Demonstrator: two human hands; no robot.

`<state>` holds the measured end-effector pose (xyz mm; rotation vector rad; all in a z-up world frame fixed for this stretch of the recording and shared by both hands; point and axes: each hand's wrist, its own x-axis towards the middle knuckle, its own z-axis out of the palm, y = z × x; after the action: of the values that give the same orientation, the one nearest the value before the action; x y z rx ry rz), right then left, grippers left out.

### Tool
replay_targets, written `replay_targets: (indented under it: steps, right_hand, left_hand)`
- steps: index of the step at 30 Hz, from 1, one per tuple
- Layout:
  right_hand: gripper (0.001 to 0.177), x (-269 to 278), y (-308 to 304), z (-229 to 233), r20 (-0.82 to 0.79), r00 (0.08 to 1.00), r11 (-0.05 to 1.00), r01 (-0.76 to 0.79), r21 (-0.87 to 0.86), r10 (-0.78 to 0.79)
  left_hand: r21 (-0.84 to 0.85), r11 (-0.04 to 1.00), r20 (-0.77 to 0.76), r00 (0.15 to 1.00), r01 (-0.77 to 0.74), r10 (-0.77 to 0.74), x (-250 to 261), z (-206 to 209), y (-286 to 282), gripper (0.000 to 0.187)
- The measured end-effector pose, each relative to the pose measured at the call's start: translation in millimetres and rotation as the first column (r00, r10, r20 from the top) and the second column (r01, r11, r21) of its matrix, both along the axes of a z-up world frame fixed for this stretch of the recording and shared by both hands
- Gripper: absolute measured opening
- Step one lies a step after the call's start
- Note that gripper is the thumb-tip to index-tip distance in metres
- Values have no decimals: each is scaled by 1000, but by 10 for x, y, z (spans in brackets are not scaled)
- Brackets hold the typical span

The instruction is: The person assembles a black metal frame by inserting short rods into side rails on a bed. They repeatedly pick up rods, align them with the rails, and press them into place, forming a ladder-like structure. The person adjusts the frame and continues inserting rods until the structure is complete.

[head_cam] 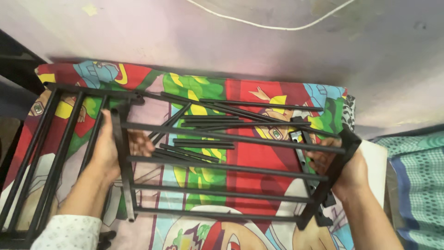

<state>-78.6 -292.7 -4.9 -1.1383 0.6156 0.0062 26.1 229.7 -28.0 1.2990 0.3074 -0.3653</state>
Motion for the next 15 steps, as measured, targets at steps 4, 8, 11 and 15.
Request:
replay_targets:
  steps: [4, 8, 11, 15]
  right_hand:
    - [80, -7, -105, 179, 44, 998, 994, -45, 104, 41]
    - [60, -22, -54, 272, 35, 999, 999, -30, 29, 29]
    - [61, -32, -17, 343, 37, 999, 1000, -21, 20, 20]
    - [59, -13, -36, 547, 48, 999, 999, 19, -27, -18]
  left_hand:
    - [-58, 994, 50, 994, 97, -94, -14, 435, -191, 106]
    - [140, 990, 33, 999, 30, -34, -12, 600, -314, 101]
    - [174, 985, 63, 998, -10, -1, 8, 644, -311, 90]
    - [152, 986, 223, 974, -73, 38, -183, 649, -251, 68]
